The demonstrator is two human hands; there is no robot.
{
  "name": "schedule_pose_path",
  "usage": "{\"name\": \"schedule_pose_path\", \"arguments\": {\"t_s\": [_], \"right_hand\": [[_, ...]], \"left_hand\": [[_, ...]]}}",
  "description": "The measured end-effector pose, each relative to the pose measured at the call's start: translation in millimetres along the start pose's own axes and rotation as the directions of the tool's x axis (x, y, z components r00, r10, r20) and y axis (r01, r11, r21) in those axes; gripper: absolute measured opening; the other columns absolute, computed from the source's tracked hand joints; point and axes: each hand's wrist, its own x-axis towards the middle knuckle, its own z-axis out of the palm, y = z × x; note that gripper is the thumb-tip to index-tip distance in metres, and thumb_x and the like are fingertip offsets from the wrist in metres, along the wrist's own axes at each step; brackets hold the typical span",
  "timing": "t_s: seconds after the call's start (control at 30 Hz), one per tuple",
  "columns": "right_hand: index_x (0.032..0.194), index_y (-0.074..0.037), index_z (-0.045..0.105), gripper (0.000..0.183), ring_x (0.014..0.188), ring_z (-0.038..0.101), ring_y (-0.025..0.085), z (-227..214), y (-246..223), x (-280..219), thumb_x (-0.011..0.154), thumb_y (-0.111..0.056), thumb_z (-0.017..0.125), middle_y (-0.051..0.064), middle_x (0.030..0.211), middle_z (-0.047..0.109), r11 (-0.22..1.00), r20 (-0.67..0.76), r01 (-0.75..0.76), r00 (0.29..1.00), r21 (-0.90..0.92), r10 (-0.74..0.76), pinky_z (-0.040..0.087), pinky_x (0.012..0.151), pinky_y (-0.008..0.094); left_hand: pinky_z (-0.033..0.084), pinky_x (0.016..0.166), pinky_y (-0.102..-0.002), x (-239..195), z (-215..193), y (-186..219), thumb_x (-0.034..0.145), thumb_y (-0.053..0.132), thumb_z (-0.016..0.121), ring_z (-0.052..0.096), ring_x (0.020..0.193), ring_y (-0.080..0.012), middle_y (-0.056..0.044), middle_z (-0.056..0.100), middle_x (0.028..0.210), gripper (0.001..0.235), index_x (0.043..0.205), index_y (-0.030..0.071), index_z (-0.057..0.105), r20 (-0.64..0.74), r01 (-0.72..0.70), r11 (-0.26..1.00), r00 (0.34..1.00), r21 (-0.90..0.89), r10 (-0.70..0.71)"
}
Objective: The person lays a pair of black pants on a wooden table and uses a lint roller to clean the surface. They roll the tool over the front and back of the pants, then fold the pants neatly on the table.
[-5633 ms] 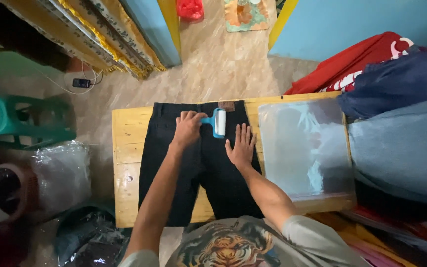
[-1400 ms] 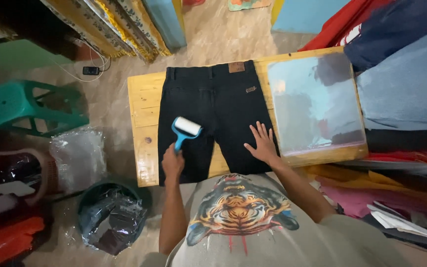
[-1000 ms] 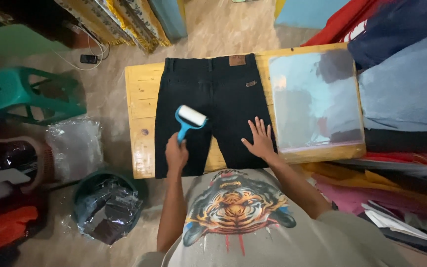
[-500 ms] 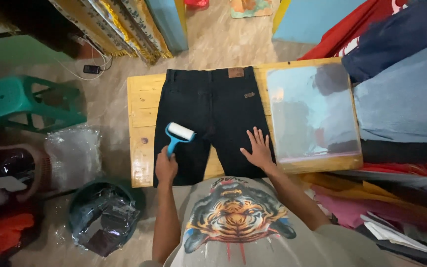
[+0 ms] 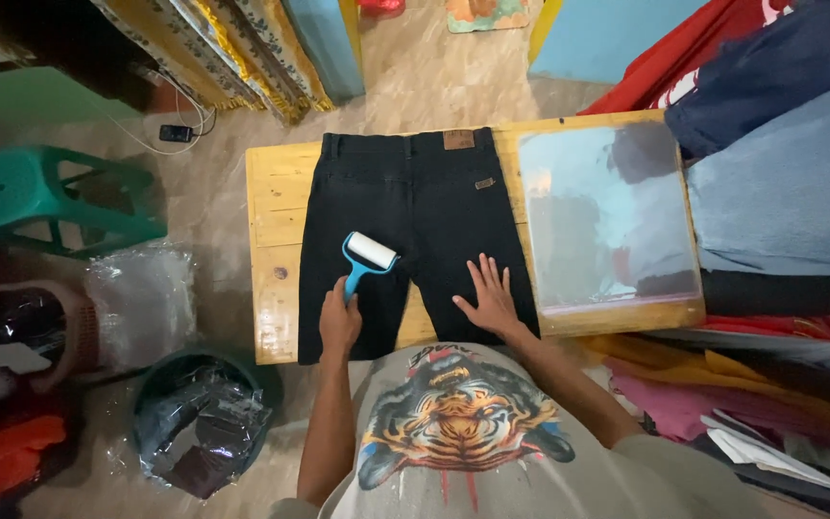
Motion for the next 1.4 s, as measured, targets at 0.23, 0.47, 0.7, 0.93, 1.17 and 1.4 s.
{"name": "schedule_pose_path", "arguments": {"t_s": [0.23,0.47,0.7,0.93,1.17,1.4], "right_hand": [[0.164,-0.014,0.025,0.071,0.157,0.011,0.041,-4,10,4,0.106,-0.049,0.046,0.023,0.17,0.014,0.997,-0.021,-0.054,0.998,-0.062,0.053,0.0,0.122,0.067],[0.166,-0.018,0.02,0.079,0.157,0.006,0.043,-3,-14,49,0.103,-0.057,0.046,0.023,0.171,0.007,0.982,0.0,0.04,0.999,-0.185,-0.04,0.0,0.121,0.069],[0.167,-0.024,0.014,0.082,0.158,0.001,0.041,7,-22,71,0.101,-0.063,0.044,0.021,0.172,0.002,0.976,0.069,0.03,0.998,-0.218,-0.015,-0.003,0.12,0.071],[0.167,-0.028,0.007,0.082,0.158,-0.005,0.037,7,-24,74,0.101,-0.067,0.038,0.016,0.173,-0.006,0.959,0.167,-0.02,0.984,-0.281,0.07,-0.006,0.121,0.069],[0.167,-0.027,0.006,0.082,0.158,-0.006,0.038,7,-24,73,0.102,-0.067,0.037,0.017,0.172,-0.005,0.964,0.159,-0.006,0.986,-0.266,0.05,-0.006,0.121,0.07],[0.167,-0.027,0.009,0.083,0.158,-0.005,0.04,8,-20,71,0.102,-0.064,0.042,0.018,0.172,-0.006,0.98,0.135,-0.01,0.99,-0.196,0.037,-0.007,0.12,0.07]], "left_hand": [[0.053,0.088,-0.054,-4,-26,-65,0.099,0.041,0.064,0.069,0.1,-0.0398,-0.014,0.068,0.106,0.042,0.139,0.026,0.065,-0.065,0.131,0.99,0.99,0.058,-0.127],[0.055,0.085,-0.047,46,22,-24,0.102,0.037,0.066,0.07,0.093,-0.0348,-0.011,0.07,0.104,0.033,0.131,0.021,0.069,-0.157,0.057,0.993,0.985,-0.099,-0.073],[0.055,0.082,-0.051,59,14,3,0.102,0.042,0.063,0.07,0.091,-0.0372,-0.013,0.069,0.1,0.037,0.132,0.022,0.068,0.013,0.007,0.999,1.0,0.032,-0.007],[0.056,0.084,-0.056,31,-39,-30,0.097,0.048,0.066,0.071,0.092,-0.0412,-0.015,0.071,0.097,0.037,0.128,0.029,0.073,-0.077,0.146,0.979,0.988,0.141,-0.136],[0.056,0.084,-0.05,67,8,13,0.1,0.04,0.067,0.072,0.092,-0.0383,-0.013,0.073,0.101,0.034,0.127,0.021,0.073,-0.114,0.072,0.997,0.991,0.019,-0.069],[0.056,0.083,-0.053,51,-4,22,0.099,0.046,0.062,0.072,0.093,-0.0399,-0.012,0.07,0.097,0.035,0.126,0.025,0.073,0.019,0.1,0.99,0.995,0.102,-0.103]]}}
